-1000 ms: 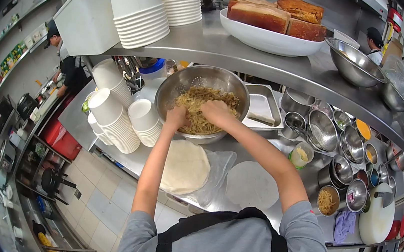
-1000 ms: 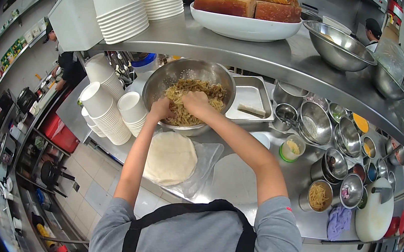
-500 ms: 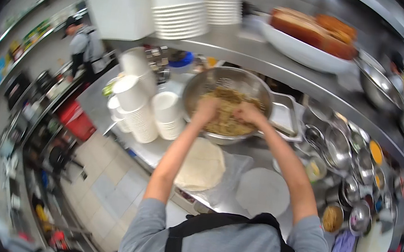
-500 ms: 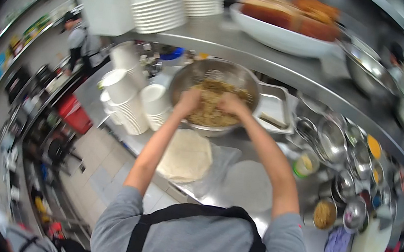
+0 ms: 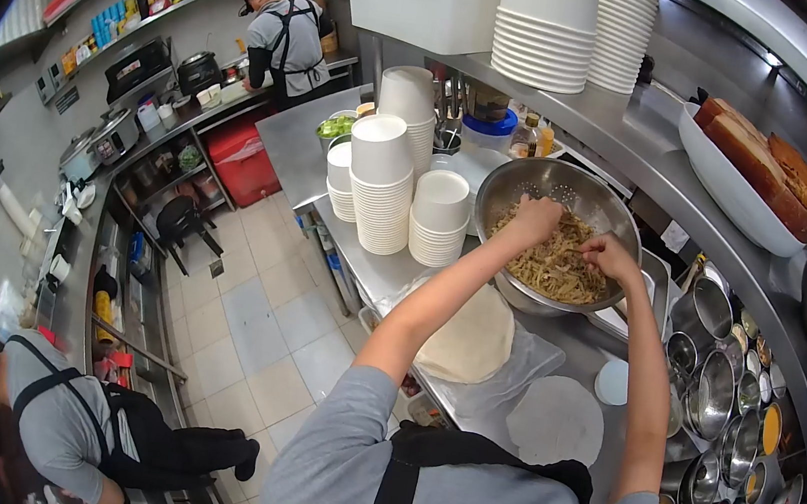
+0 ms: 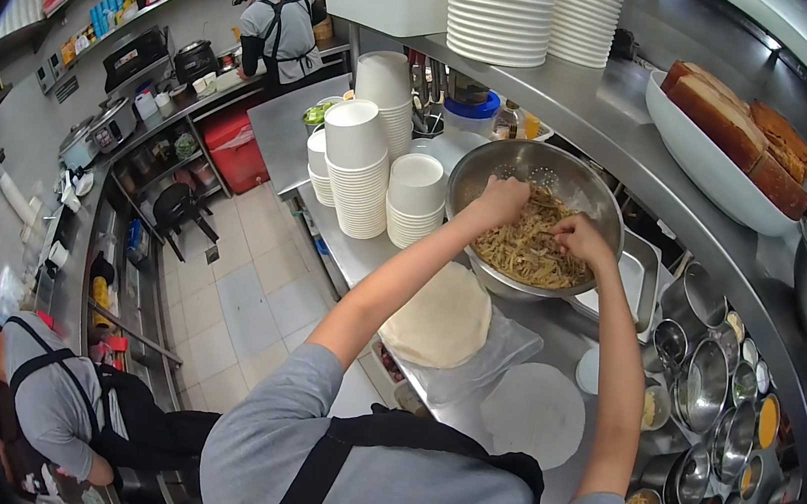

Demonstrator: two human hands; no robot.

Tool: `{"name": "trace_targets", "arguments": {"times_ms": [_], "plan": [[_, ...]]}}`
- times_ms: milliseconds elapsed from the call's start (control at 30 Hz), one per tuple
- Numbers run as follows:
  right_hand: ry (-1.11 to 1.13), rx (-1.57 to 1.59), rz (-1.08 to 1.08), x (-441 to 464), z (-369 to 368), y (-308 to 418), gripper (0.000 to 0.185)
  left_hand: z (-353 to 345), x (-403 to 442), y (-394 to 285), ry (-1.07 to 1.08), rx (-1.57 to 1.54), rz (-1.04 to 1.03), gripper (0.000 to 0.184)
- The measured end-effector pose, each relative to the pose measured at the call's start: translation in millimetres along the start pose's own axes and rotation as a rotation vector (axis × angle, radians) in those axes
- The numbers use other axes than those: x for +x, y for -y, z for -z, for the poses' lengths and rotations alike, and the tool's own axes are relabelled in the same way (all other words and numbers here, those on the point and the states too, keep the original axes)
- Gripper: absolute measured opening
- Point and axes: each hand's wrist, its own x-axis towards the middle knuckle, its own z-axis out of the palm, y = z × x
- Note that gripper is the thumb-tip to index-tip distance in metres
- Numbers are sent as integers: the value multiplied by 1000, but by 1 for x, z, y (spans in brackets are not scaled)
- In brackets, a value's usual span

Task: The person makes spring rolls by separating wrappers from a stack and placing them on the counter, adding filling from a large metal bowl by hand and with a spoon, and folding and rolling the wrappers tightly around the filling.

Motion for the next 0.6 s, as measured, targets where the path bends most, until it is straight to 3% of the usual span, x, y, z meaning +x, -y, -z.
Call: {"name": "trace_targets", "arguments": {"times_ms": [300,400,600], "plan": [[-19,-182,89,-2,-12,-3,19,-11,-7,3,16,10,-9,13],[-17,-65,51,-2,-8,3,19,-7,-3,3,-4,28,-5,13],[-24,-131,59,-2,-10,-1,19,-6,-8,1,17,26,-9,12]]}}
